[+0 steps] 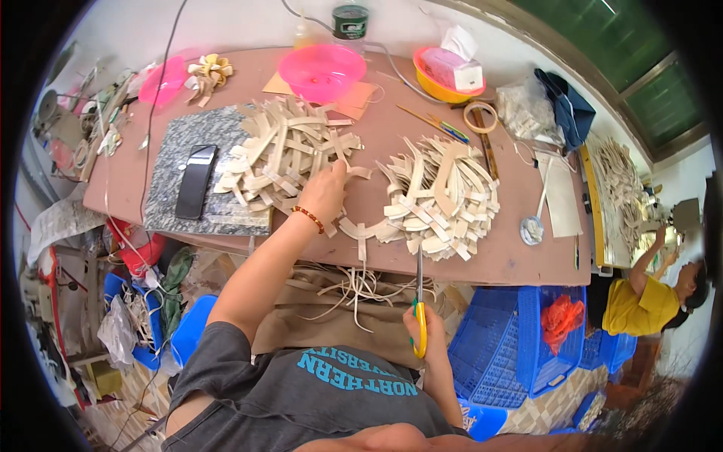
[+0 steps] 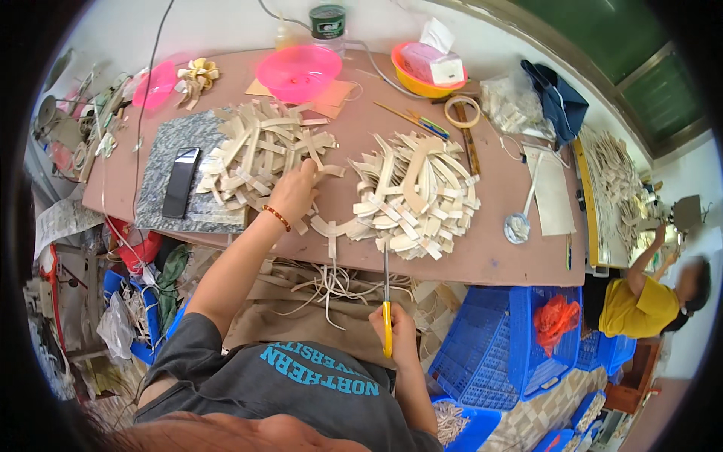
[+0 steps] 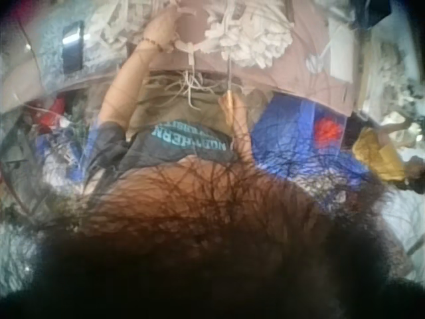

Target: The person uses yellow-handled scissors to cut thin, light-colored strips of material into smaller pieces. They hold the material in their left hand and cut with their right hand, dropping the cut pieces onto a pile on the table. The task is repetitive, involving continuous cutting of the same type of material.

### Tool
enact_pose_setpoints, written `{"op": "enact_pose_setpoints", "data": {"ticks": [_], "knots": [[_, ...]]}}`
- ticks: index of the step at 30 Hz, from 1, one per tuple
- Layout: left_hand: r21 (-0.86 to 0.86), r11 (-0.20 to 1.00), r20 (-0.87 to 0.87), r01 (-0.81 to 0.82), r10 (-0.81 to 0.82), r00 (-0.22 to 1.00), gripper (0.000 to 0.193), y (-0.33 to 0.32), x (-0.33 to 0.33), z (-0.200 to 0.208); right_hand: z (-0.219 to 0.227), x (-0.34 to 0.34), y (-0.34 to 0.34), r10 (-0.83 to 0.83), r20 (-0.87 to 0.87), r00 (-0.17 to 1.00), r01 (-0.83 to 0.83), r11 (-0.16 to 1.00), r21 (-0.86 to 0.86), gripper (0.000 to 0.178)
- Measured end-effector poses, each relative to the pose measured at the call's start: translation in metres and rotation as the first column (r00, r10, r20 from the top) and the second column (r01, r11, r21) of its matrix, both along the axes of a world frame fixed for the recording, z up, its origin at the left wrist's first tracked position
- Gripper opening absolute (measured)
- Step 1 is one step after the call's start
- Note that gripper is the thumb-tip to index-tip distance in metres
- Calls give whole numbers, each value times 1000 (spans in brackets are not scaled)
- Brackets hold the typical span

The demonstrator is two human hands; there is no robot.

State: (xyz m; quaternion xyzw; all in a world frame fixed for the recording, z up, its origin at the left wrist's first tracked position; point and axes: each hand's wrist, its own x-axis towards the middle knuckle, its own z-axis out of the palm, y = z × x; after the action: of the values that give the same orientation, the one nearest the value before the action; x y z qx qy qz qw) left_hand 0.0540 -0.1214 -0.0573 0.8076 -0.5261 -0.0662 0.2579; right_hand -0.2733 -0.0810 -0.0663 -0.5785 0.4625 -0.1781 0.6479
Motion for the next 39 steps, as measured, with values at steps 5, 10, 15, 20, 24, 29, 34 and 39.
{"op": "enact_pose_setpoints", "data": {"ticks": [5, 10, 15, 20, 24, 29, 34, 39], "knots": [[-201, 979, -410, 9, -93, 907, 24, 11, 23, 28, 12, 11, 1, 46, -84, 995, -49, 998, -41, 15], [-498, 848, -324, -180, 10, 946, 24, 23, 62, 94, 6, 4, 1, 50, -63, 997, -55, 995, -81, 16], [-582, 805, -3, -117, 141, 990, 29, 38, 99, 155, 6, 6, 2, 23, -23, 999, -24, 998, -51, 16], [-630, 766, -325, -127, -112, 939, 54, 30, 110, 149, 6, 12, 3, 65, -66, 996, -69, 995, -73, 16], [-403, 915, -702, 14, -318, 637, 58, 33, 115, 101, -2, 12, 6, 92, -74, 993, -96, 994, -58, 18], [-365, 929, -906, 67, -370, 206, 48, 58, 74, 72, 3, 11, 6, 83, -61, 995, -85, 996, -37, 19], [-388, 903, -738, 186, -425, 524, 21, 98, 47, 54, 7, 34, -5, 188, -52, 981, -193, 974, -115, 22], [-599, 798, -574, 57, -479, 664, 13, 126, 34, 19, 24, 105, -39, 379, -154, 913, -408, 832, -375, 35]]}}
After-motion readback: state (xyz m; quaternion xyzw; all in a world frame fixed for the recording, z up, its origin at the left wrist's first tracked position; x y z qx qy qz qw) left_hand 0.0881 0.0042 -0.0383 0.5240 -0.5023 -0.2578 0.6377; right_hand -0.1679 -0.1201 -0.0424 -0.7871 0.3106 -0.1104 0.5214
